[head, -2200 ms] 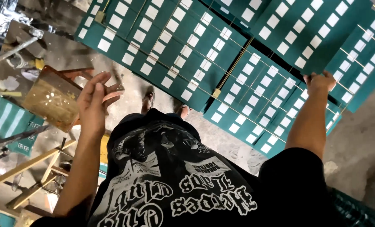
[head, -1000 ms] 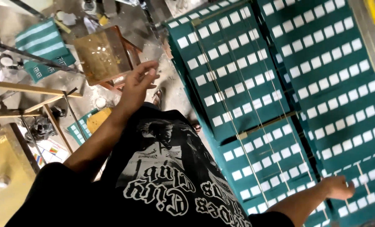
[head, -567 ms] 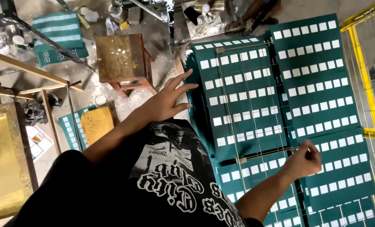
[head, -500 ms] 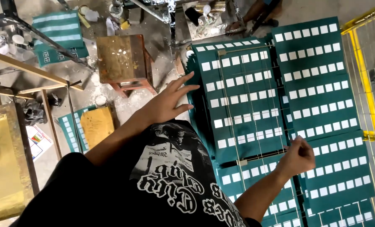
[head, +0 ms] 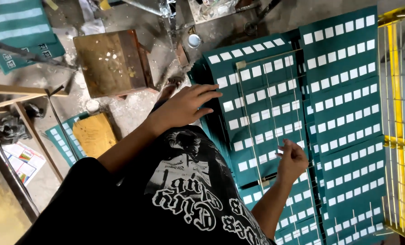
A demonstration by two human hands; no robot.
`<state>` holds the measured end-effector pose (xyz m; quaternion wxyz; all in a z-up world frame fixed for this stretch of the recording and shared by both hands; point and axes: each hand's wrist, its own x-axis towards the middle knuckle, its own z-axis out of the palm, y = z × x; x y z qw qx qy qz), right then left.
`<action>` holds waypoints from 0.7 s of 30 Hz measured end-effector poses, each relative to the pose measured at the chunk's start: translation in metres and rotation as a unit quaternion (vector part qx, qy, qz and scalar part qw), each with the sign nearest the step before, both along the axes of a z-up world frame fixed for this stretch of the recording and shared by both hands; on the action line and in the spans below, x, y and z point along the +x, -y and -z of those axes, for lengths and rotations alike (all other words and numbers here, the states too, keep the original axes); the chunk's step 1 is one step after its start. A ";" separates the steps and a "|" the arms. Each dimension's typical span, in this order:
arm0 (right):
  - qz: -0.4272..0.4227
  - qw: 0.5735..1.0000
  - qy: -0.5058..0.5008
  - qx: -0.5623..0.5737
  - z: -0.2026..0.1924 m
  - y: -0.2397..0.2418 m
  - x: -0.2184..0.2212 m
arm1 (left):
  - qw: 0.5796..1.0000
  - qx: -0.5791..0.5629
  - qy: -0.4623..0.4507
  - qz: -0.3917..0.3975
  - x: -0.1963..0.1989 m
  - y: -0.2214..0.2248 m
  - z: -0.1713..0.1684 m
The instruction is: The recorder is collecting freshly screen-printed sheets from a press and placing them onto a drying rack.
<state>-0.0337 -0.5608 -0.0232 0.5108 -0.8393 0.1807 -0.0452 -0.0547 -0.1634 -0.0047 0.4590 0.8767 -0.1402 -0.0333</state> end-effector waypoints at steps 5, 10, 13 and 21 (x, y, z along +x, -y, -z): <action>-0.012 0.999 -0.036 -0.037 0.019 -0.084 0.075 | 0.996 0.057 -0.007 0.073 0.068 -0.054 0.029; -0.131 0.990 -0.047 0.022 0.034 -0.193 0.149 | 0.986 0.103 0.006 0.127 0.114 -0.109 0.027; -0.178 0.977 -0.065 0.097 0.048 -0.261 0.203 | 0.983 0.119 0.007 0.137 0.141 -0.142 0.025; -0.164 0.873 -0.106 0.446 0.184 -0.371 0.352 | 0.987 0.086 -0.037 0.128 0.166 -0.198 0.030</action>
